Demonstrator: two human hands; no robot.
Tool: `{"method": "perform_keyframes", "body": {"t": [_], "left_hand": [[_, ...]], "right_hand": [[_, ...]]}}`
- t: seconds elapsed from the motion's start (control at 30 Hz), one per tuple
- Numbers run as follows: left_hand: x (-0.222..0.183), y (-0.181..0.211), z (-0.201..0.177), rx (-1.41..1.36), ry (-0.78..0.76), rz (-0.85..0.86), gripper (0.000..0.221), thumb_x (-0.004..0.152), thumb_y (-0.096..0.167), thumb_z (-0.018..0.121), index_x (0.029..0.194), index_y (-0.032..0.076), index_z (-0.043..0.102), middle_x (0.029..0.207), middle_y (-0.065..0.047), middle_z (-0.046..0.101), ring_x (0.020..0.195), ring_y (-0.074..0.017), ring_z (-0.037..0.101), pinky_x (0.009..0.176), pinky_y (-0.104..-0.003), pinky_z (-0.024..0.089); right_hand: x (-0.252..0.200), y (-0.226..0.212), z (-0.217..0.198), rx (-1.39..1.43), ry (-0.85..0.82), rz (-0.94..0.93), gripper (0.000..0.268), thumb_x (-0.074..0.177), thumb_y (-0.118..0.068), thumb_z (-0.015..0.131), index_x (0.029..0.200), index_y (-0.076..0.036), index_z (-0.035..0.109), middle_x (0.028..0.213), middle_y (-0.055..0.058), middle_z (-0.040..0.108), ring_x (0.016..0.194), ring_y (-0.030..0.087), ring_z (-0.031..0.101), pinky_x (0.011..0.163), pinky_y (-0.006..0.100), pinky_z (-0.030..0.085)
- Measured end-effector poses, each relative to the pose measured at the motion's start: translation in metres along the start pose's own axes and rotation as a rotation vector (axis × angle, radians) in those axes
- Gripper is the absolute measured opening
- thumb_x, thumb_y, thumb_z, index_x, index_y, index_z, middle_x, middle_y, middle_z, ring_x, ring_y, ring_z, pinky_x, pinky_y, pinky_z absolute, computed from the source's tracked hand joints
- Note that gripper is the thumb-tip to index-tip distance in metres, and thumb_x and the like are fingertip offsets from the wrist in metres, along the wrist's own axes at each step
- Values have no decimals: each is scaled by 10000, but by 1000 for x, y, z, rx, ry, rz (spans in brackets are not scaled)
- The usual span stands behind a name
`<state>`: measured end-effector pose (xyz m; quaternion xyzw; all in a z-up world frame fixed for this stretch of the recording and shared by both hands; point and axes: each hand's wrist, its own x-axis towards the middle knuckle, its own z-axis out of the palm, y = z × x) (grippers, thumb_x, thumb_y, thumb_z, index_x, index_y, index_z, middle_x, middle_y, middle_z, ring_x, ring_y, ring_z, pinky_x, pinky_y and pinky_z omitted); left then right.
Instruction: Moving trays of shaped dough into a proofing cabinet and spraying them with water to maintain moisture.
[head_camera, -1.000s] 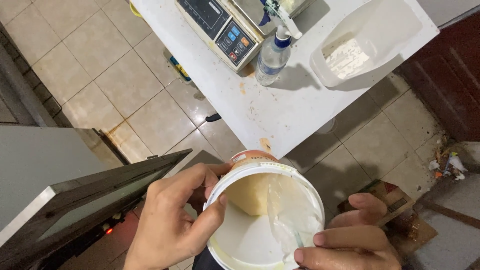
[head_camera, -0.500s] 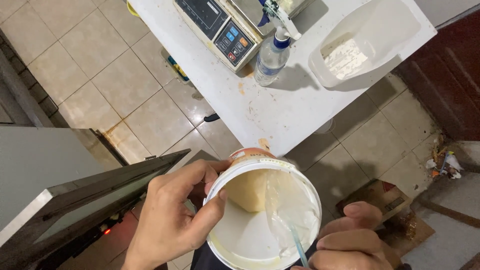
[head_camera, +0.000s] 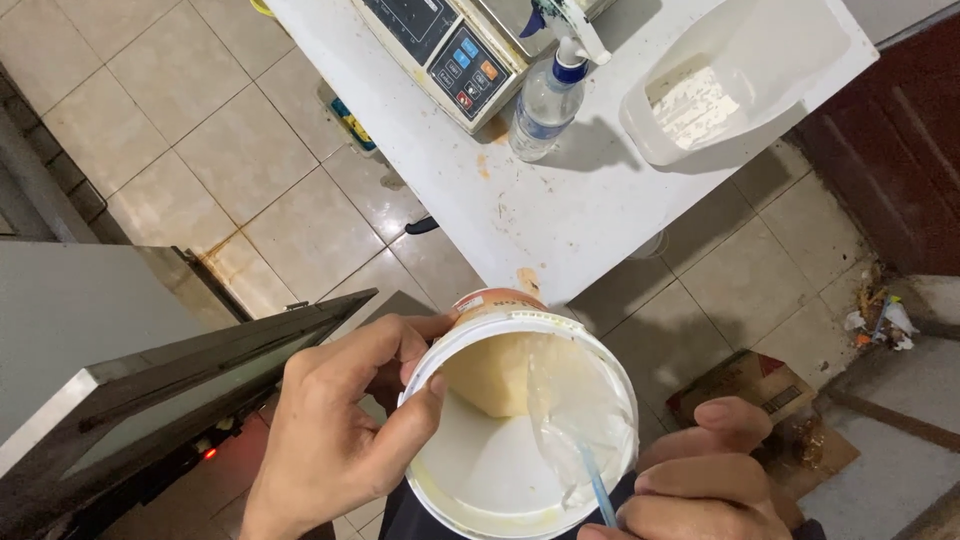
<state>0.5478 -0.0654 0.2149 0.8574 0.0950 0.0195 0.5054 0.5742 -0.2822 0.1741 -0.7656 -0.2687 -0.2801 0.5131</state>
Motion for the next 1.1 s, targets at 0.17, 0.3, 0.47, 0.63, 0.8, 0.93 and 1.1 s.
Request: {"method": "perform_keyframes", "body": {"t": [0.17, 0.3, 0.47, 0.63, 0.8, 0.93, 1.1], "left_hand": [[-2, 0, 0, 2, 15, 15, 130, 716, 156, 555, 661, 117, 444, 942, -32, 773, 425, -93, 420, 429, -214, 404], [-3, -1, -1, -2, 13, 38, 127, 721, 155, 555, 664, 115, 449, 906, -42, 769, 444, -83, 472, 440, -215, 408], [-2, 1, 0, -1, 21, 36, 130, 718, 157, 557, 662, 111, 449, 918, -55, 773, 446, -76, 487, 438, -214, 400], [-1, 2, 2, 4, 1, 41, 146, 732, 164, 550, 668, 120, 426, 963, -27, 774, 450, -103, 451, 454, -220, 439], [7, -6, 12, 11, -39, -43, 144, 735, 169, 567, 678, 132, 440, 786, 40, 715, 453, -102, 425, 442, -233, 410], [25, -27, 36, -55, -36, -164, 198, 801, 169, 579, 685, 131, 423, 626, 65, 506, 462, -51, 376, 447, -228, 329], [66, -86, 106, -100, 34, -215, 132, 761, 177, 567, 732, 76, 486, 597, -57, 499, 437, -125, 471, 451, -294, 391]], "right_hand": [[1, -3, -9, -46, -139, 57, 131, 693, -302, 665, 662, -391, 574, 662, -200, 451, 596, -40, 460, 979, 285, 380], [-3, 9, -9, -17, -109, -14, 158, 727, -291, 639, 659, -423, 583, 651, -229, 446, 628, -70, 436, 969, 289, 364], [-1, 3, -6, -18, -85, 25, 267, 785, -215, 593, 614, -421, 582, 644, -215, 448, 637, -89, 443, 986, 286, 355], [16, 1, -17, 10, -292, 77, 139, 614, -320, 762, 632, -338, 626, 633, -147, 496, 515, -39, 495, 1013, 273, 293], [26, 19, -16, -54, -393, -173, 188, 840, -452, 541, 920, -314, 640, 671, -182, 509, 718, 32, 470, 979, 383, 361], [19, 82, -12, 12, -260, -420, 370, 865, -594, 619, 1142, -367, 525, 1135, -57, 625, 895, 84, 497, 989, 444, 385], [-42, 151, -25, -120, -172, -33, 385, 921, -437, 537, 1051, -95, 659, 983, 56, 617, 806, 201, 505, 790, 408, 481]]}}
